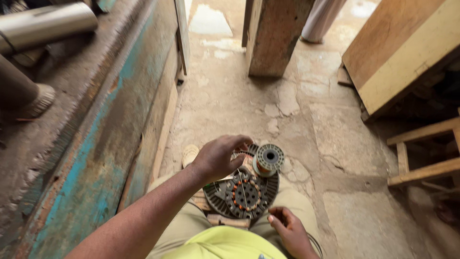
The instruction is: The person is repairing an electric motor stator by winding copper wire into the slots. They use a green screwdriver to adjust the wire placement and ensure it is properly seated within the stator assembly.
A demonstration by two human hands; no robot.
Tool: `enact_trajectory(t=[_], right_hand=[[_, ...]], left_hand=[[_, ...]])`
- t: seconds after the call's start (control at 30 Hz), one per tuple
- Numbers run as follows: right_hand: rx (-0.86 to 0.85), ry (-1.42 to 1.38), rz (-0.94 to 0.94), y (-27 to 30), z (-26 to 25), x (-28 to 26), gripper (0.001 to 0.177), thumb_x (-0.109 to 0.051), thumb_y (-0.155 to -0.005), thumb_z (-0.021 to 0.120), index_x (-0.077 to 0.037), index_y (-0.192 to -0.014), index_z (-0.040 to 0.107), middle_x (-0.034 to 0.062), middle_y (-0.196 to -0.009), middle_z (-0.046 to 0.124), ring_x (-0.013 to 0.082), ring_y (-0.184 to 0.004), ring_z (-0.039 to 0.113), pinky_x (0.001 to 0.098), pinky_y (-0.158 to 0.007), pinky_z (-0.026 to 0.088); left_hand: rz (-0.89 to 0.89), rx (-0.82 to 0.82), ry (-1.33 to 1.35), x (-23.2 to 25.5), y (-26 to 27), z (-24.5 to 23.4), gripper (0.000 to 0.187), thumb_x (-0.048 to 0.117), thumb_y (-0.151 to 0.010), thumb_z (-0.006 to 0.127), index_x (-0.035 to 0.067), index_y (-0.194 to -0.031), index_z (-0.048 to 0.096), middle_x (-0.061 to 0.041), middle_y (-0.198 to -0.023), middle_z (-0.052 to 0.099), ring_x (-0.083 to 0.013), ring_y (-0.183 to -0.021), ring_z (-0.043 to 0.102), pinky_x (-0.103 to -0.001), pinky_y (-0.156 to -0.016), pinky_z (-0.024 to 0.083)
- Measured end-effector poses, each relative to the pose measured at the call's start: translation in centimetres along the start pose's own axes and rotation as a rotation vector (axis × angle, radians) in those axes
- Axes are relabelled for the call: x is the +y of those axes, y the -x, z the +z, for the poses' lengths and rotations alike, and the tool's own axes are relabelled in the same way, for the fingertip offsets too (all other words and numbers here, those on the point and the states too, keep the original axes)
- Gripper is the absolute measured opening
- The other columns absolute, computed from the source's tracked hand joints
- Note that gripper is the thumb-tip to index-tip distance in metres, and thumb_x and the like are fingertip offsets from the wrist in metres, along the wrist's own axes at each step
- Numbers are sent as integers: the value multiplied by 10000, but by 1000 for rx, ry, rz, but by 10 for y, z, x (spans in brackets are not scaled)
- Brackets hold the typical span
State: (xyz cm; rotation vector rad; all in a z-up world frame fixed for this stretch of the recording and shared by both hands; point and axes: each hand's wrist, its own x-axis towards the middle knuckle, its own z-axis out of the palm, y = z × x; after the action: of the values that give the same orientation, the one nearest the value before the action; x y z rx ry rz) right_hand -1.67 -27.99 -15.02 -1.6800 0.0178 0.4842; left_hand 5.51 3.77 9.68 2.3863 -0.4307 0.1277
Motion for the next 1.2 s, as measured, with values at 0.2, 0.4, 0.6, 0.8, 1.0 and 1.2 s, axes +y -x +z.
enact_trajectory(t=[0.2, 0.4, 0.6, 0.8, 1.0, 1.2], right_hand=[[4, 62, 42, 19, 9, -40, 312, -171, -929, 705, -2, -1190, 680, 49, -997, 711, 120, -909, 636, 278, -820, 526], [-33, 48, 10, 22, 11, -49, 304, -166, -949, 679, -9, -1209, 657, 37, -1036, 711, 105, -973, 653, 269, -883, 528], [-37, 61, 11, 22, 12, -49, 294, -168, -956, 675, -10, -1203, 656, 40, -1032, 705, 106, -963, 649, 275, -885, 532], [-32, 127, 9, 23, 12, -51, 291, -180, -957, 678, -21, -1201, 660, 36, -1008, 706, 105, -935, 648, 274, -872, 540], [-20, 110, -2, 23, 13, -50, 285, -163, -947, 689, -17, -1191, 664, 35, -1008, 717, 106, -938, 660, 274, -865, 547], [-18, 108, 39, 24, 15, -52, 292, -168, -945, 692, -23, -1197, 667, 42, -1030, 735, 107, -952, 672, 275, -874, 559]], left_hand=[[-55, -410, -25, 1, 48, 62, 426, 142, -868, 676, 193, -1284, 606, -47, -936, 727, -260, -922, 710, -425, -774, 566], [164, -333, -106, -13, 65, 92, 442, 106, -818, 701, 158, -1248, 616, -71, -869, 707, -299, -895, 696, -461, -777, 553], [195, -345, -161, -11, 71, 104, 557, 96, -772, 717, 106, -1311, 577, -108, -930, 694, -315, -898, 681, -444, -757, 566], [175, -329, -170, -7, 70, 114, 591, 107, -758, 745, 99, -1316, 551, -121, -925, 687, -323, -913, 672, -455, -736, 563], [167, -303, -223, -6, 71, 126, 492, 67, -783, 719, 80, -1249, 561, -117, -903, 687, -324, -903, 671, -441, -722, 571], [166, -379, -385, 3, 70, 135, 398, 99, -755, 750, 76, -1088, 531, -125, -885, 665, -308, -864, 656, -416, -661, 564]])
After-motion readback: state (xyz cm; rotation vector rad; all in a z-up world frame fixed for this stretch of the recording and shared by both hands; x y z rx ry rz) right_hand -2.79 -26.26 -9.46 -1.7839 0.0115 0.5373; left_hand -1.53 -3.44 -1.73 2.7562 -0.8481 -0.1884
